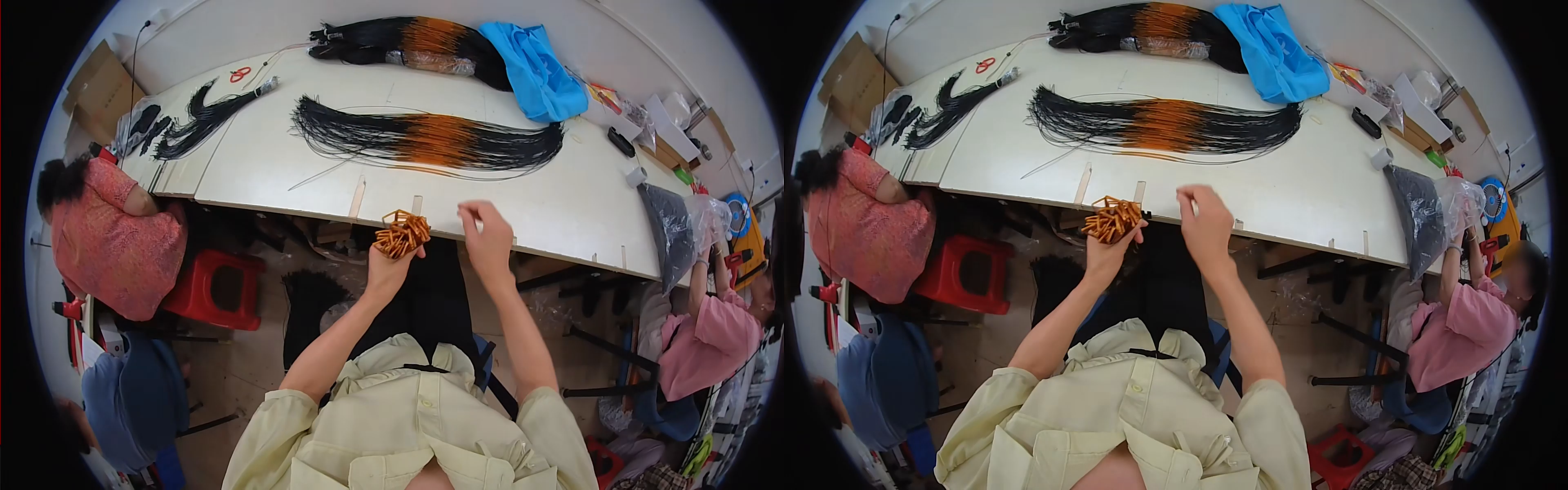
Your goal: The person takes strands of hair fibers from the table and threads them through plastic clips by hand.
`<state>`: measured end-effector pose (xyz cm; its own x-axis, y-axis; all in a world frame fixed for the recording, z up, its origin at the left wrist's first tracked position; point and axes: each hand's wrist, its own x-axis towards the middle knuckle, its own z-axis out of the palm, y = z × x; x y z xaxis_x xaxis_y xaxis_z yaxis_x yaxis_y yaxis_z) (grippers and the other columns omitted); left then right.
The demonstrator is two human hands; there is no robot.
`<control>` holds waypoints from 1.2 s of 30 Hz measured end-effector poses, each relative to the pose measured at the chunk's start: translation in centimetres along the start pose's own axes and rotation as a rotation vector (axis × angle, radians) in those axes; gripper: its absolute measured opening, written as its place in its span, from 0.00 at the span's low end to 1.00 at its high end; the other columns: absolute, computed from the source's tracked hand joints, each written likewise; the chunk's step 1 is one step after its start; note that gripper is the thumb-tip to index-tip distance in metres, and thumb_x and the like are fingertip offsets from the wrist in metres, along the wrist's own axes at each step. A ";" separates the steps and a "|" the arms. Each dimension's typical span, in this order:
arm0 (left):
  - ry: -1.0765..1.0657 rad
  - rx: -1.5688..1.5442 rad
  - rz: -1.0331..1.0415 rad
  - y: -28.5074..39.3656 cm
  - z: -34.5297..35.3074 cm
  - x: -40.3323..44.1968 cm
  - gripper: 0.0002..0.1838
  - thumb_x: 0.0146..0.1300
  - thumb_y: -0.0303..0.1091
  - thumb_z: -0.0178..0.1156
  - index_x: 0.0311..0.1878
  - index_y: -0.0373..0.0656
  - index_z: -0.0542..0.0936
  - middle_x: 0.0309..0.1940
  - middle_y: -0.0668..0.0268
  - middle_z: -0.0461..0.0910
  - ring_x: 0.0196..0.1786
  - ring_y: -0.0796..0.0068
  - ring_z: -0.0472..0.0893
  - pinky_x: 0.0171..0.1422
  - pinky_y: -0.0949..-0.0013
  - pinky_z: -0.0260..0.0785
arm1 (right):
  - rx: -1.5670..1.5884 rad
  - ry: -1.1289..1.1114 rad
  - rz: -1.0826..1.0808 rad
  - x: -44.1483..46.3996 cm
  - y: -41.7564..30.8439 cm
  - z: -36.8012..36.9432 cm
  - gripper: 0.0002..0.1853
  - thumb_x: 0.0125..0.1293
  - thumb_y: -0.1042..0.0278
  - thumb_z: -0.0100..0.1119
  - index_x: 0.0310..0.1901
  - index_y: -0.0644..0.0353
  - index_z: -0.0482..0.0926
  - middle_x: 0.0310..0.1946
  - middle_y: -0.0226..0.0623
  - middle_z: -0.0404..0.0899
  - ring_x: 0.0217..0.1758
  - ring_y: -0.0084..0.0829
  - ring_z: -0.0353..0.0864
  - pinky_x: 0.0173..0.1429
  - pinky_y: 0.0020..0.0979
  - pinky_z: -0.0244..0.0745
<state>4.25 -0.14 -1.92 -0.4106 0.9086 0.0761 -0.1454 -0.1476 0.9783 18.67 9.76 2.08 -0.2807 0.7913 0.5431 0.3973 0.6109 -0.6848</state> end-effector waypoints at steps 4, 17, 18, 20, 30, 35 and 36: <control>0.031 -0.085 0.128 4.1 -1.2 -0.6 0.03 0.66 0.22 0.58 0.39 0.33 0.80 0.32 0.65 0.81 0.29 0.79 0.75 0.36 0.79 0.68 | -0.185 -0.034 -0.185 6.2 3.6 3.4 0.04 0.61 0.71 0.60 0.37 0.58 0.81 0.33 0.33 0.78 0.36 0.34 0.77 0.41 0.32 0.72; 0.142 -0.055 0.419 11.6 -8.6 2.0 0.04 0.70 0.26 0.57 0.38 0.37 0.79 0.35 0.61 0.82 0.31 0.74 0.77 0.38 0.80 0.69 | -0.560 -0.139 -0.388 12.0 3.4 4.0 0.03 0.60 0.72 0.57 0.35 0.56 0.74 0.29 0.33 0.76 0.32 0.36 0.76 0.36 0.33 0.73; 0.156 -0.097 0.420 12.0 -8.7 2.1 0.04 0.70 0.26 0.57 0.38 0.38 0.80 0.35 0.62 0.82 0.32 0.75 0.78 0.38 0.80 0.70 | -0.648 -0.072 -0.415 13.7 2.2 2.8 0.03 0.59 0.73 0.57 0.34 0.56 0.73 0.28 0.32 0.76 0.30 0.36 0.76 0.34 0.33 0.73; 0.187 -0.181 0.423 12.9 -8.8 2.0 0.05 0.69 0.26 0.58 0.37 0.38 0.81 0.34 0.62 0.82 0.33 0.76 0.79 0.38 0.81 0.70 | -0.544 0.128 -0.511 16.3 -2.4 -1.5 0.04 0.59 0.75 0.58 0.35 0.56 0.74 0.26 0.32 0.77 0.26 0.34 0.75 0.31 0.32 0.73; 0.135 0.276 0.240 15.5 -6.9 3.2 0.08 0.60 0.27 0.68 0.38 0.34 0.81 0.32 0.66 0.85 0.32 0.80 0.81 0.38 0.82 0.72 | 0.157 -0.621 0.155 8.1 -4.2 -3.2 0.04 0.62 0.78 0.58 0.33 0.66 0.82 0.23 0.32 0.82 0.24 0.19 0.72 0.31 0.20 0.69; -0.093 0.301 0.085 13.6 -3.7 7.4 0.09 0.55 0.25 0.70 0.36 0.29 0.81 0.25 0.66 0.83 0.24 0.79 0.75 0.32 0.79 0.69 | 0.120 -0.733 0.245 6.7 -3.6 -2.5 0.05 0.62 0.76 0.58 0.33 0.67 0.82 0.23 0.33 0.81 0.24 0.20 0.72 0.32 0.21 0.70; -0.165 0.367 0.136 12.2 -3.2 8.1 0.10 0.53 0.25 0.70 0.34 0.28 0.81 0.23 0.65 0.82 0.21 0.77 0.73 0.30 0.77 0.68 | 0.086 -0.747 0.245 6.5 -3.4 -2.5 0.05 0.62 0.76 0.58 0.33 0.67 0.82 0.23 0.33 0.81 0.24 0.20 0.72 0.32 0.21 0.70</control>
<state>-3.77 4.15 10.02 -0.2495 0.9453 0.2102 0.2428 -0.1490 0.9586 17.68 12.83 9.16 -0.7184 0.6914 -0.0771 0.4631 0.3926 -0.7946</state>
